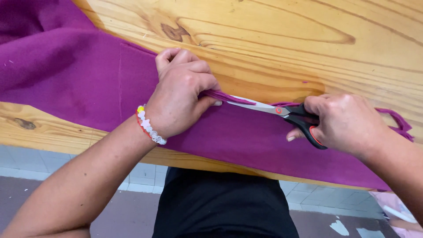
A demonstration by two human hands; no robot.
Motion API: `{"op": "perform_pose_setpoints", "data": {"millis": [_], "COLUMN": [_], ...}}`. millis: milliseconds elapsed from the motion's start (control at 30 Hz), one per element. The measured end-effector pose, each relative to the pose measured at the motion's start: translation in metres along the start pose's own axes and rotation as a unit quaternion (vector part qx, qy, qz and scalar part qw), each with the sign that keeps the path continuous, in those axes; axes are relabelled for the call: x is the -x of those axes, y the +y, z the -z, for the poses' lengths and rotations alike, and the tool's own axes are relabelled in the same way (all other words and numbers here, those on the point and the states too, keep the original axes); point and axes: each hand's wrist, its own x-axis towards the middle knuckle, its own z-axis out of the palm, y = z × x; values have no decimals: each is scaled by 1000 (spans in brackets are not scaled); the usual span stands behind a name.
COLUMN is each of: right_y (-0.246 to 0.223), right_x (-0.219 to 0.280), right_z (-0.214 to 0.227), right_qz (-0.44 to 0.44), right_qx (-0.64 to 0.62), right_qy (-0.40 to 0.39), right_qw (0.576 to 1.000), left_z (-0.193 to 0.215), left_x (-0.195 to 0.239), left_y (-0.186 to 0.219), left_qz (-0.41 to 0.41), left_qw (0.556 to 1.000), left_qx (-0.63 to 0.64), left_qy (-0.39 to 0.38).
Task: Cutting and trimming purple fabric pieces on a wooden table using scissors to prepare them for sewing.
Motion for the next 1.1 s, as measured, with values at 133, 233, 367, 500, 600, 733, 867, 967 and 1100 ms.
{"op": "perform_pose_setpoints", "data": {"millis": [133, 233, 367, 500, 600, 733, 867, 967, 1100], "right_y": [-15, -20, -27, -27, -23, -17, -31, -36, -32], "right_x": [0, -1, -3, -4, -4, -5, -8, -9, -8], "right_z": [18, 21, 26, 23, 15, 2, 15, 21, 12], "right_qz": [-54, -51, -61, -54, -53, -24, -50, -36, -27], "right_qx": [3, 18, 15, 16, 14, -5, -22, -6, -4], "right_qy": [-56, -72, -73, -53, -47, -1, -38, -44, -2], "right_qw": [997, 996, 995, 997, 997, 1000, 998, 998, 1000], "left_z": [-4, -4, -4, -5, -5, -5, -6, -8, -7], "left_x": [1, 1, 1, 1, 0, 0, 2, 2, 2], "left_y": [-1, -1, -1, -2, -3, -4, -5, -8, -7], "left_qz": [1, 2, 1, 0, 2, -2, 4, -10, -5], "left_qw": [1000, 1000, 1000, 1000, 1000, 1000, 1000, 1000, 1000], "left_qx": [6, 5, 2, -6, -5, -9, 0, -7, -3], "left_qy": [7, 6, 9, 9, 8, 12, 14, 15, 18]}}
